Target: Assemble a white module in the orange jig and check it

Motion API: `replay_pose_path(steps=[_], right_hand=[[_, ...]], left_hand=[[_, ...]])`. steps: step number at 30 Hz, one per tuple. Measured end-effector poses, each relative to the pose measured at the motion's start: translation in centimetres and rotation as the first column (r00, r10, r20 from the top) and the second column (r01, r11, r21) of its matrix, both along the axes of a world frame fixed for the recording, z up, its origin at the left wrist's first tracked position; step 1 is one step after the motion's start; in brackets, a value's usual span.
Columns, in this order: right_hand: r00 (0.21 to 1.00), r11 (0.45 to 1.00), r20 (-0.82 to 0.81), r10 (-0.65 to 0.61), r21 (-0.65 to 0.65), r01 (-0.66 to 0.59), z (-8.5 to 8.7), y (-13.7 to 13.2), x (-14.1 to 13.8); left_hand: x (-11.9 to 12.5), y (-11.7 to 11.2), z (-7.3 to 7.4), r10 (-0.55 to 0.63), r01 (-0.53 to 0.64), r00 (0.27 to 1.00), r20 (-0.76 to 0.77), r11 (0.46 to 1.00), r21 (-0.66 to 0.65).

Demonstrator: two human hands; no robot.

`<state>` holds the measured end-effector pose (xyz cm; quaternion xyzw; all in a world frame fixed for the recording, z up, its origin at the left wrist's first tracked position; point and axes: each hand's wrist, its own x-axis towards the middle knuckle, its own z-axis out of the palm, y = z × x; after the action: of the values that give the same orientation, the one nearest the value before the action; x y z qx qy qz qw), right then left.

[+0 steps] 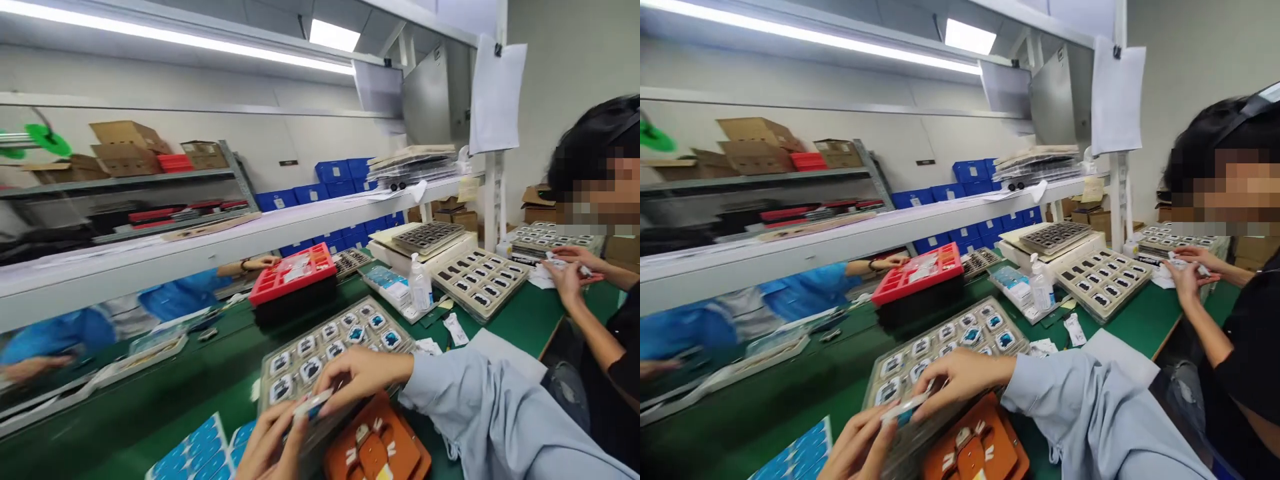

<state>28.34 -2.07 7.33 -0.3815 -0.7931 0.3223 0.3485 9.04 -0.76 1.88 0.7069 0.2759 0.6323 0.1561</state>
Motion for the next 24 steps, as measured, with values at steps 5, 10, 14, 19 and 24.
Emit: replay_pose_path(steps=[5, 10, 14, 19, 24], right_hand=[[0.985, 0.985, -0.005, -0.174, -0.003, 0.174, 0.6, 1.3, 4.1], [0.850, 0.845, 0.075, -0.522, 0.177, 0.504, -0.4, 5.2, 10.3], [0.730, 0.730, 0.150, -0.667, 0.328, 0.599, -2.8, 7.5, 12.5], [0.697, 0.708, 0.233, -0.678, 0.462, 0.534, -5.0, 9.2, 12.9], [0.748, 0.778, 0.339, -0.570, 0.514, 0.360, -5.7, 10.0, 13.0]], left_hand=[[-0.1, -0.3, 0.1, 0.016, -0.007, 0.994, 0.105, 0.996, -0.085], [-0.2, -0.3, 0.1, 0.070, -0.055, 0.983, 0.169, 0.994, -0.095], [0.0, -0.8, 0.2, 0.113, -0.100, 0.988, 0.109, 0.988, -0.116], [-1.7, 0.0, 1.0, 0.341, -0.334, 0.940, 0.003, 0.921, -0.200], [-7.5, 2.0, 1.3, 0.642, -0.723, 0.687, -0.341, 0.552, -0.417]])
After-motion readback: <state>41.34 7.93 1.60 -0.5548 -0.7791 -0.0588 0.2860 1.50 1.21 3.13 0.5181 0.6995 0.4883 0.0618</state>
